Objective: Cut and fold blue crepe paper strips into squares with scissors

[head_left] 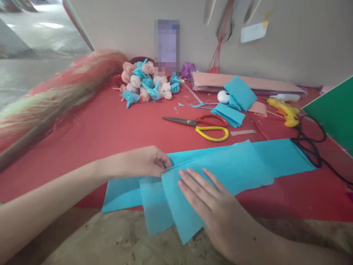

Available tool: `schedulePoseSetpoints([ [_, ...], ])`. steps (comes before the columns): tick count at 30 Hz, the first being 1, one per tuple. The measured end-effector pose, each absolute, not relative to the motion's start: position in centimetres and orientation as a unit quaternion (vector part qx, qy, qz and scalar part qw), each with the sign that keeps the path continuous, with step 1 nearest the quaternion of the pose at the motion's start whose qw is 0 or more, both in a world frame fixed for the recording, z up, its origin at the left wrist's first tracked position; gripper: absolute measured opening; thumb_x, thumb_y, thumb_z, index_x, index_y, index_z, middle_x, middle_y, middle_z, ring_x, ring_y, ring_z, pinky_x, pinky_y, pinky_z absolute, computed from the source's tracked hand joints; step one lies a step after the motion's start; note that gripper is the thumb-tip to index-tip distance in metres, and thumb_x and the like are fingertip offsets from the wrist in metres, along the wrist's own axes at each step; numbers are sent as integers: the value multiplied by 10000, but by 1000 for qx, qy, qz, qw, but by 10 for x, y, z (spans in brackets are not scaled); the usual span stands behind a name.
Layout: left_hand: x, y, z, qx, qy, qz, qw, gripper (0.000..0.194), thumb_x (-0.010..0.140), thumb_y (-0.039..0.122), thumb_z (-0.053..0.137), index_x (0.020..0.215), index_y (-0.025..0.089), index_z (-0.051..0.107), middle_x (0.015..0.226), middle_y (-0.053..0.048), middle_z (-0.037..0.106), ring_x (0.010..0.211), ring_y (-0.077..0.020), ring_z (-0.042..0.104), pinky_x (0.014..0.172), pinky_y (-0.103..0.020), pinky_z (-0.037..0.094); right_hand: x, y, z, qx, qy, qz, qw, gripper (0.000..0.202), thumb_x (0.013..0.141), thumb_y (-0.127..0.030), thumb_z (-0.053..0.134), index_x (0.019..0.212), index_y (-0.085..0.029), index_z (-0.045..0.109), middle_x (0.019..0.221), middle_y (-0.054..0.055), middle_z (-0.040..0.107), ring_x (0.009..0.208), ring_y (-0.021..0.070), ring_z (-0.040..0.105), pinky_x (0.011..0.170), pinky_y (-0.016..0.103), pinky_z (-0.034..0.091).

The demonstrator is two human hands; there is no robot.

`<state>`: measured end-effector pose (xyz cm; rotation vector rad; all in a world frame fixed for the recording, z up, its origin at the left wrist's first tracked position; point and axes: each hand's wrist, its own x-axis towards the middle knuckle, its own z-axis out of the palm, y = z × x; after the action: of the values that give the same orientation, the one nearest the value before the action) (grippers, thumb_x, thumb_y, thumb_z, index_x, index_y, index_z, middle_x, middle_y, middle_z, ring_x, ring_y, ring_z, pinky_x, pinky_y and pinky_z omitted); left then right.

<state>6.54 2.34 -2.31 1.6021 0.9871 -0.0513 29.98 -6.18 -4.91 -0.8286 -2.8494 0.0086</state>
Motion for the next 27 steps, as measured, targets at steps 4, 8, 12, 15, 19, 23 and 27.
schedulePoseSetpoints([
  [4, 63, 25, -14, 660, 451, -18, 601, 376, 816, 467, 499, 596, 162, 508, 560, 43, 384, 526, -86, 385, 509, -176, 382, 279, -66, -57, -251, -964, -20, 79, 603, 783, -72, 346, 1383, -19, 361, 1492, 160, 303, 1383, 287, 233, 1071, 494, 322],
  [8, 61, 27, -7, 631, 474, -36, 613, 359, 778, 490, 548, 625, 166, 525, 594, 33, 441, 565, -102, 439, 534, -192, 426, 272, -66, -60, -255, -962, -33, 91, 551, 818, -97, 327, 1360, -23, 401, 1467, 158, 360, 1371, 289, 263, 1071, 489, 316],
  [12, 59, 27, -10, 630, 469, -30, 618, 348, 775, 480, 554, 625, 166, 536, 587, 35, 445, 564, -99, 440, 536, -184, 417, 266, -66, -57, -260, -959, -49, 101, 548, 811, -75, 314, 1346, -20, 422, 1448, 162, 389, 1345, 288, 319, 1045, 487, 357],
  [15, 57, 27, -12, 630, 463, -35, 623, 342, 787, 476, 547, 642, 166, 547, 595, 35, 452, 568, -96, 446, 550, -180, 420, 262, -68, -58, -262, -958, -49, 108, 526, 840, -104, 308, 1345, -15, 423, 1452, 167, 379, 1339, 283, 330, 1040, 478, 372],
  [19, 56, 28, -13, 629, 463, -37, 623, 320, 773, 467, 556, 658, 170, 587, 617, 29, 493, 582, -100, 467, 555, -181, 423, 257, -71, -60, -268, -955, -54, 115, 513, 864, -111, 302, 1357, -16, 409, 1462, 167, 360, 1347, 287, 312, 1044, 480, 368],
  [23, 55, 31, -14, 640, 454, -46, 619, 257, 759, 417, 563, 695, 179, 640, 645, 22, 528, 605, -107, 483, 553, -179, 423, 256, -71, -60, -274, -953, -66, 114, 514, 852, -74, 287, 1343, -10, 425, 1447, 169, 386, 1329, 289, 343, 1021, 475, 387],
  [27, 51, 34, -13, 636, 411, -66, 650, 179, 745, 330, 595, 811, 186, 678, 674, 22, 574, 635, -108, 517, 578, -174, 423, 255, -71, -59, -284, -946, -83, 132, 467, 899, -123, 267, 1304, -29, 479, 1409, 155, 448, 1301, 276, 388, 1000, 453, 397],
])
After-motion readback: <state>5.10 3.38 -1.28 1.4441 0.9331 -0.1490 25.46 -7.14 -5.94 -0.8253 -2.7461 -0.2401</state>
